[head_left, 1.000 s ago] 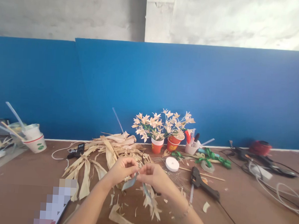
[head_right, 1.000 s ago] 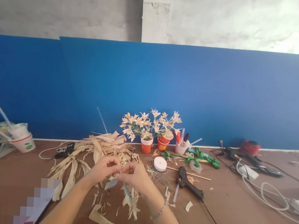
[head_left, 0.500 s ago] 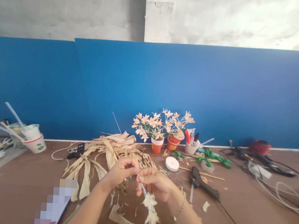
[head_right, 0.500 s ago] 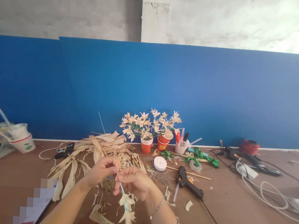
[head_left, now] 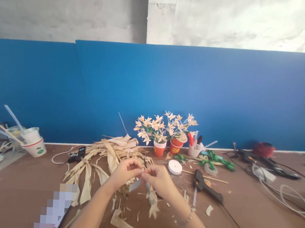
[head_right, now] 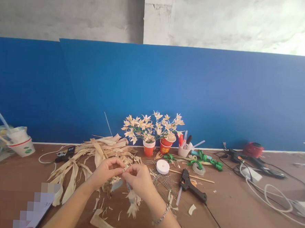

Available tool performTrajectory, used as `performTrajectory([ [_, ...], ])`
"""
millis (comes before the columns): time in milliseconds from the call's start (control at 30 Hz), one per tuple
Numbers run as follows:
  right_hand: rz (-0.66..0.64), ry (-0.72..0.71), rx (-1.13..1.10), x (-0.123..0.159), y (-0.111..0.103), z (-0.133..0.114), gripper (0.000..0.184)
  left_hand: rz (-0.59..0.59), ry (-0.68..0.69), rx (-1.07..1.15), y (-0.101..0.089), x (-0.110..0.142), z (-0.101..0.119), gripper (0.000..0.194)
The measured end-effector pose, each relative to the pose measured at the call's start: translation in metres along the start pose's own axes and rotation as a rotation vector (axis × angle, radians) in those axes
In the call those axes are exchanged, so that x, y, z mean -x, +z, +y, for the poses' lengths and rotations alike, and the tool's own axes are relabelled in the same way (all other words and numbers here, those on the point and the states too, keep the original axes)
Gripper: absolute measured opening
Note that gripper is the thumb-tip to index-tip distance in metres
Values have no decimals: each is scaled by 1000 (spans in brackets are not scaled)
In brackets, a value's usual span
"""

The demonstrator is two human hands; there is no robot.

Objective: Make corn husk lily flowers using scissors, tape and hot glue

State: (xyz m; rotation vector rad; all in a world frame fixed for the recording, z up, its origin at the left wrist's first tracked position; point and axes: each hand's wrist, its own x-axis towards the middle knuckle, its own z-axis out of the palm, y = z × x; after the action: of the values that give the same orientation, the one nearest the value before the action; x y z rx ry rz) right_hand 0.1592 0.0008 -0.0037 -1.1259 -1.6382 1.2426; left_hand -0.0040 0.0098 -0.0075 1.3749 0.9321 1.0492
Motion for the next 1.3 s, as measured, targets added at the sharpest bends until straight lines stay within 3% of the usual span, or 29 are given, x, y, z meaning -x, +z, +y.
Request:
performTrajectory([
  [133, -46, -4, -131, -3, -3, 3, 25, -26, 159, 85, -4, 4, 1, 24],
  [267, -58, -19, -182, -3, -3, 4, 30, -50, 283, -37, -4, 5, 5, 15],
  [467, 124, -184, 143, 4, 0, -3, 14, 108, 332, -235, 5, 2, 9, 13],
  [633, 210, -344, 324, 8, 1, 0, 13, 188, 382, -356, 8, 6, 15, 12],
  [800, 301, -585, 557, 11, 1, 1, 12, 232, 408, -464, 13, 15, 27, 12],
  [933, 344, -697, 636, 14, 2, -2, 14, 234, 383, -405, 19, 17, 29, 12],
  [1067, 320, -691, 613, 15, 2, -7, 13, 236, 382, -334, 19, 15, 27, 12],
  [1200, 276, -545, 497, 19, -5, -19, 6, 226, 343, -348, 13, 15, 26, 12],
  [1300, 276, -428, 348, 22, -10, -27, 25, 175, 313, -381, 11, 16, 29, 11],
])
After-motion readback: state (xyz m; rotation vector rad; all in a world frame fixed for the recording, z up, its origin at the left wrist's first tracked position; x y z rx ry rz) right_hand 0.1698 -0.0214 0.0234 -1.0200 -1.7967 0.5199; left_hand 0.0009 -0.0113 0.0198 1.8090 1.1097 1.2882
